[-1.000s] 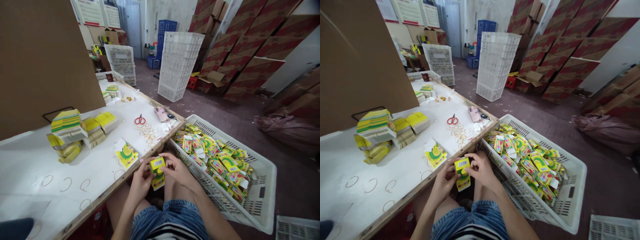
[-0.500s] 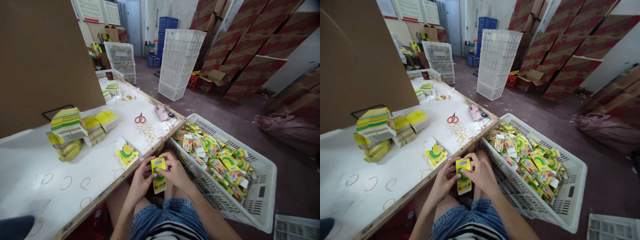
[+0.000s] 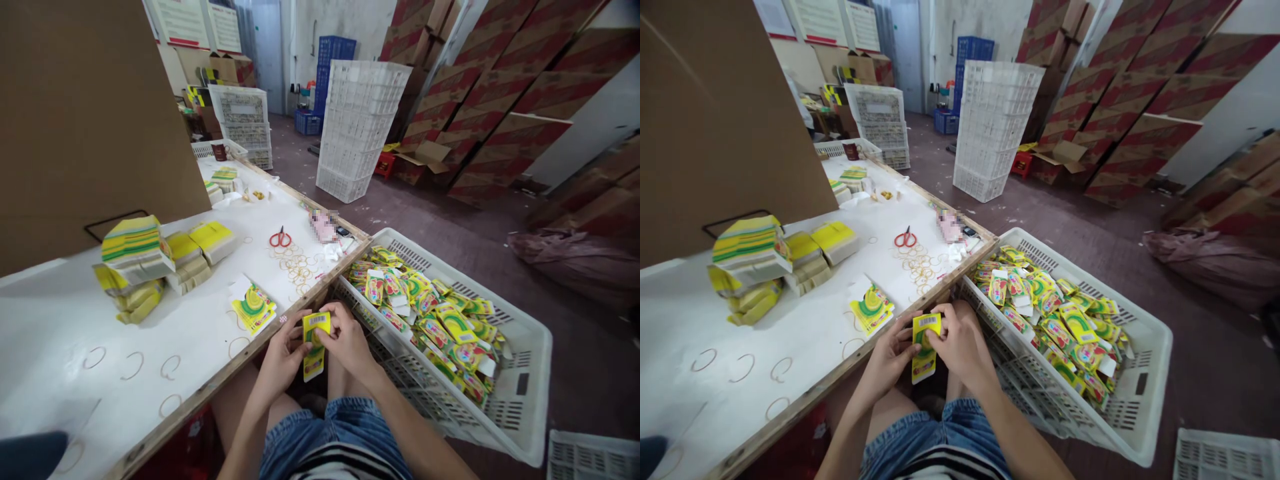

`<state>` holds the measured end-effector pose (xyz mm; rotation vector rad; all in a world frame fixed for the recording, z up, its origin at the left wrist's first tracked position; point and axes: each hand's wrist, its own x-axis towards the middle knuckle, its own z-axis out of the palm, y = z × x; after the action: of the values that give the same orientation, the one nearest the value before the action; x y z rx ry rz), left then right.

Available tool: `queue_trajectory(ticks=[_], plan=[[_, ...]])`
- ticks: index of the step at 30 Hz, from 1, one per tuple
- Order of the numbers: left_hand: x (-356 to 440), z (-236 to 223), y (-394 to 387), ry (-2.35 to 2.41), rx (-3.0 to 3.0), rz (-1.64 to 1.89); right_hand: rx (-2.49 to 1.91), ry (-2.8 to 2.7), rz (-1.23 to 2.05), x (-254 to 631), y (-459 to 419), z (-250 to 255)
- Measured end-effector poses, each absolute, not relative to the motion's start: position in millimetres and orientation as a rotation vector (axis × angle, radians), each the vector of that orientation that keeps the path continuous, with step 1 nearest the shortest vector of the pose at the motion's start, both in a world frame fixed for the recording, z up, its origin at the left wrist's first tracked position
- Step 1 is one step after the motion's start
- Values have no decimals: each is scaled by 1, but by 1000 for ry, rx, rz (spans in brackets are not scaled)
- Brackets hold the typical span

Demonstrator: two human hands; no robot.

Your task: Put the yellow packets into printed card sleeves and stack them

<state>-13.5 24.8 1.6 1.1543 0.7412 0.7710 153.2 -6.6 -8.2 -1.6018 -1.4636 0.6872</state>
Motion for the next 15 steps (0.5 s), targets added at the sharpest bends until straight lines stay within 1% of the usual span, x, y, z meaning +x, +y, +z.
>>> queue_trajectory(ticks=[4, 9, 10, 11, 14, 15], plan=[[-14, 2, 24, 703, 1123, 766, -1381, -1484, 799, 166, -7, -12], [2, -2, 21, 680, 1122, 771, -1251, -1276, 883, 166, -9, -11], [3, -3, 22, 703, 1145, 816, -1280, -1249, 822, 169, -8, -9], [2, -5, 25, 749, 1187, 883, -1333, -1216, 689, 173, -8, -5], [-14, -11, 40, 1077, 1439, 1093, -1515, -1071, 63, 196, -1, 5], [-23, -14, 46, 1241, 1535, 1100, -1550, -1042, -108, 202, 4, 7]])
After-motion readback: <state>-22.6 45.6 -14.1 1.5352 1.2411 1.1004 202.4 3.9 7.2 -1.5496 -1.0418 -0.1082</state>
